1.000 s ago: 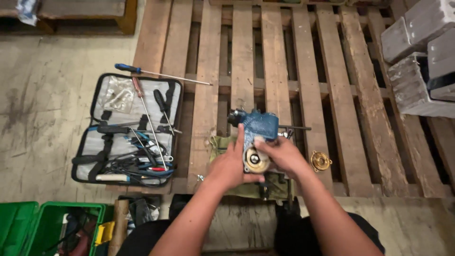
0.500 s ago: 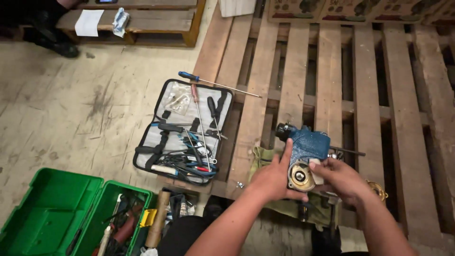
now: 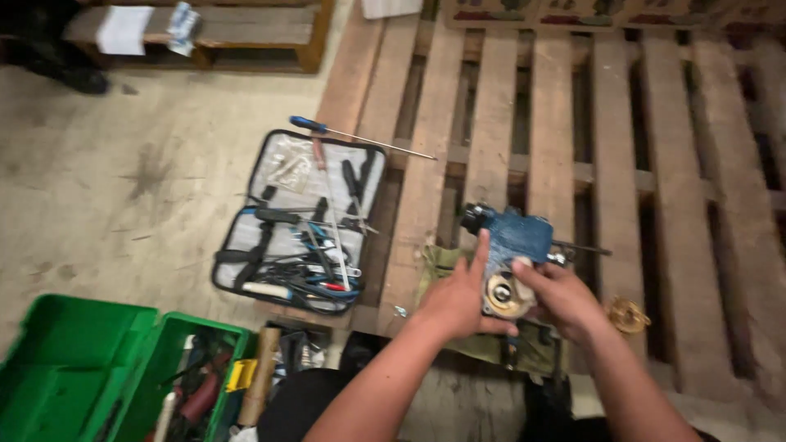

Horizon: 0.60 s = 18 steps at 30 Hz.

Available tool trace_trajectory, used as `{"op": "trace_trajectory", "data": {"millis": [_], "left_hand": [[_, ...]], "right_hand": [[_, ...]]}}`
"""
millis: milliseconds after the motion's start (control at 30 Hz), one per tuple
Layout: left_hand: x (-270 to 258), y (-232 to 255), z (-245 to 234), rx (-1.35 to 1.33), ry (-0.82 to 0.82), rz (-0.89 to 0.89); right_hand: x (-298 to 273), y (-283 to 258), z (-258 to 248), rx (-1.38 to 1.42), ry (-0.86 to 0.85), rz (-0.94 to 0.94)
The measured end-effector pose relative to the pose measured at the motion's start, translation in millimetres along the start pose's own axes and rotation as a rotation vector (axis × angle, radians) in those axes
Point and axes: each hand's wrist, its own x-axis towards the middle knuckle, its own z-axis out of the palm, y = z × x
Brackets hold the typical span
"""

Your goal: Cleaning a blue metal pump housing using a cloth on a wooden pallet workbench.

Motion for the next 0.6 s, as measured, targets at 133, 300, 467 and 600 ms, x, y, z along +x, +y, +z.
{"op": "trace_trajectory", "data": {"millis": [133,300,467,600], "left_hand": [[16,-17,14,-0.030,-0.002,0.055],[3,-7,1,0.001,-0.029,-0.029],[-1,-1,-1,0.010,-0.024,-0.030],[4,-8,2,0.027,-0.029,-0.025]], "right_hand": [[-1,-3,-6,0.009,0.007,0.018],[-26,-21,-1,0.053,-0.055,-0.001],[-19,-15,-6,0.006,-0.026,-0.046],[-18,-10,-26,-0.137,-0.078,-0.057]]}}
